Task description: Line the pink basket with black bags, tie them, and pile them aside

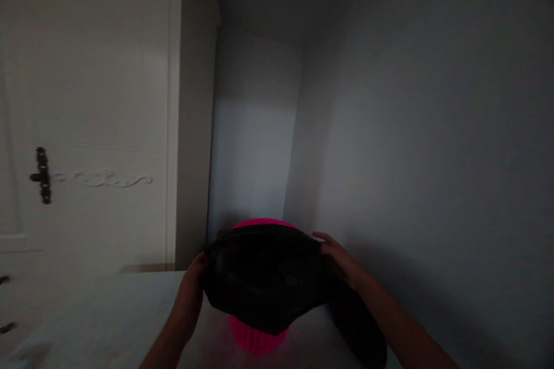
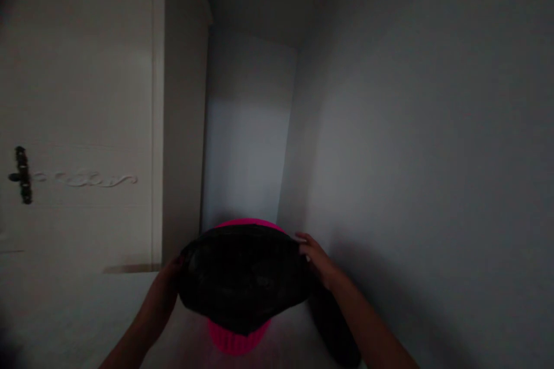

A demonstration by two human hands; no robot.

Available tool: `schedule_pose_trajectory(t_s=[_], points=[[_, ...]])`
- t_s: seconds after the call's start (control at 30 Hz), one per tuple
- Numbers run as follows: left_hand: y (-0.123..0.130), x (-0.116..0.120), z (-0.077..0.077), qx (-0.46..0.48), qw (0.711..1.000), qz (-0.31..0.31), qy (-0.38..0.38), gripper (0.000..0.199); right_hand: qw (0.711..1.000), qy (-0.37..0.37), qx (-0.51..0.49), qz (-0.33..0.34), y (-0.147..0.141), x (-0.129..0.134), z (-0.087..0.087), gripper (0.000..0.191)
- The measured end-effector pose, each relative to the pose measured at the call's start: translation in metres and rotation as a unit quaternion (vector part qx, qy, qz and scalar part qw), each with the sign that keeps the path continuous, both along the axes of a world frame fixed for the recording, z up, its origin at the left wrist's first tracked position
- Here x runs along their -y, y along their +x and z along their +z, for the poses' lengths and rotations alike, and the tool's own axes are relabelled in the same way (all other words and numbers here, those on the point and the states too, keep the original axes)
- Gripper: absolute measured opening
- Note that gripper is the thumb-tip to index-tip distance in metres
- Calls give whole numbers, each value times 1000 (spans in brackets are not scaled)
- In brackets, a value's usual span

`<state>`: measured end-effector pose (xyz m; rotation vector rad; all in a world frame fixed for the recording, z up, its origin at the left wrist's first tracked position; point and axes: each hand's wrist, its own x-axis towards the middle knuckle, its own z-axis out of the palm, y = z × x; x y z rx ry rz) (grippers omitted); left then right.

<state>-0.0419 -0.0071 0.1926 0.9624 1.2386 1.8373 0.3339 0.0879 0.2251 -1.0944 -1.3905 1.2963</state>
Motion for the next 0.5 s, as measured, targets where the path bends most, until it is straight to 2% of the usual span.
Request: schedule_pose_trajectory(t_s=[0.1,0.2,0.3,0.5], points=[[-5,-14,25,5,999,-51,-3,52,997,59,-15,-36,-5,-14,15,61],[-3,-31,39,6,997,-77,-23,53,994,85,-42,-54,-24,-32,15,54],[0,-49,41,11,995,-91,-30,50,992,89,-56,-64,-45,-48,7,41],[-14,-78,29,21,996,-65,-49,31,992,82,-64,-67,-66,-69,-8,26]])
